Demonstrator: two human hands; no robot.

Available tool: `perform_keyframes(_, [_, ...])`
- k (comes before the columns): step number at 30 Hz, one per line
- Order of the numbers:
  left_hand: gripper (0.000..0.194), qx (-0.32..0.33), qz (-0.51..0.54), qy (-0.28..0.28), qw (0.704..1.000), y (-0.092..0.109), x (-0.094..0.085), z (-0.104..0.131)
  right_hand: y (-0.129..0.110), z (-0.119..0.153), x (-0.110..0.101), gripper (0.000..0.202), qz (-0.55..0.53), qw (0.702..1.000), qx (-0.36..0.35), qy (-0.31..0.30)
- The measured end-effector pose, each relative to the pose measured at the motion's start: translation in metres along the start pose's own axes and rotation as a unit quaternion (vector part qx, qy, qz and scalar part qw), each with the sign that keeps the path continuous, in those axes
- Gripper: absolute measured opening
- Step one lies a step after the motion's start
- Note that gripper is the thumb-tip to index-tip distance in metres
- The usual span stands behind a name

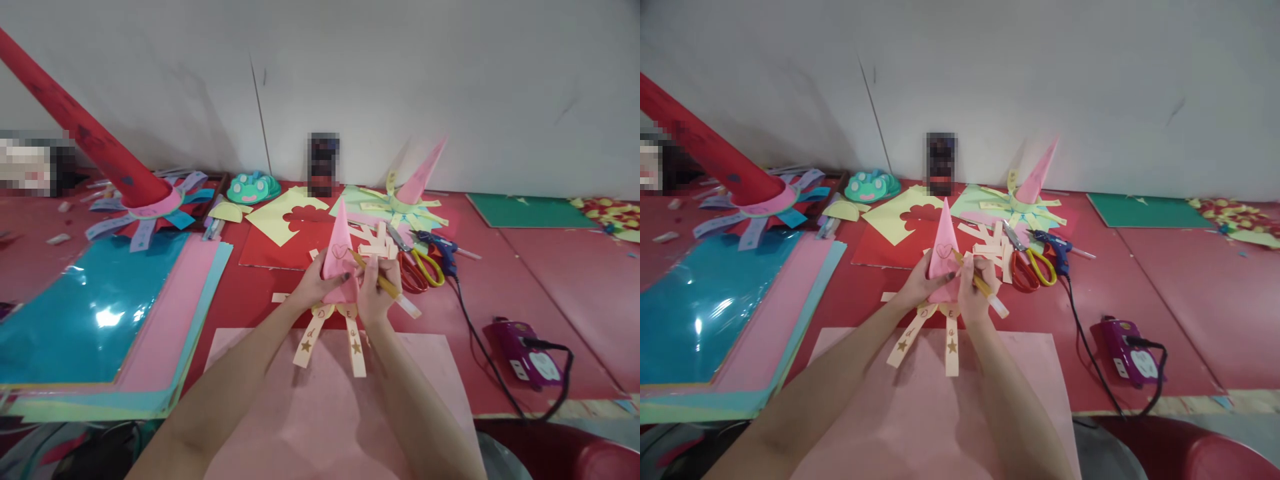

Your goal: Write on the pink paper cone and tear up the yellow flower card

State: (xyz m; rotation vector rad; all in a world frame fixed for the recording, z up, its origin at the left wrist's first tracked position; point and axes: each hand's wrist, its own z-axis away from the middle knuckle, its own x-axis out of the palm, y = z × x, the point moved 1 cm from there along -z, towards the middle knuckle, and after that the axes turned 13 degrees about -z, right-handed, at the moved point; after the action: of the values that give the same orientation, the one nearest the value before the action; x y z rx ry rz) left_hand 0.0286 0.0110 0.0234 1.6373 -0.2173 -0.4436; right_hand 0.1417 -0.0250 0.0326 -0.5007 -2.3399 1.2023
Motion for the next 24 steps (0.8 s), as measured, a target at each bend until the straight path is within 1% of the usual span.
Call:
perform_keyframes(4, [0.050,-0.006,-0.004,-0.004,1.000,0.0021,-0.0013,0.0001,-0.0024,-0.0008,0.0011,0.019,0.006,0.999,-0.032,0.002])
perform_keyframes(8, [0.049,-0.019,-0.027,-0.001,0.999,0.0050,-0.0024,0.0007,-0.0060,-0.0006,0.0026,0.021,0.026,0.998,-0.050,0.028])
perform_keyframes(10, [0.049,-0.016,-0.034,0.000,0.999,0.0055,-0.0021,0.0007,-0.0060,-0.0005,0.0028,0.022,0.030,0.998,-0.055,0.028])
perform_keyframes(15, [0.050,-0.002,-0.023,0.002,1.000,0.0060,-0.0007,-0.0009,0.0001,-0.0003,0.0008,0.021,0.004,0.999,-0.036,0.008])
perform_keyframes(20, [0.047,0.011,-0.029,0.001,1.000,0.0057,-0.0002,-0.0023,0.0015,-0.0003,0.0004,0.021,-0.014,1.000,-0.022,0.016])
perform_keyframes(24, [0.045,0.015,-0.019,-0.005,1.000,0.0043,-0.0005,-0.0011,0.0006,-0.0004,0.0009,0.023,0.000,1.000,-0.014,0.028])
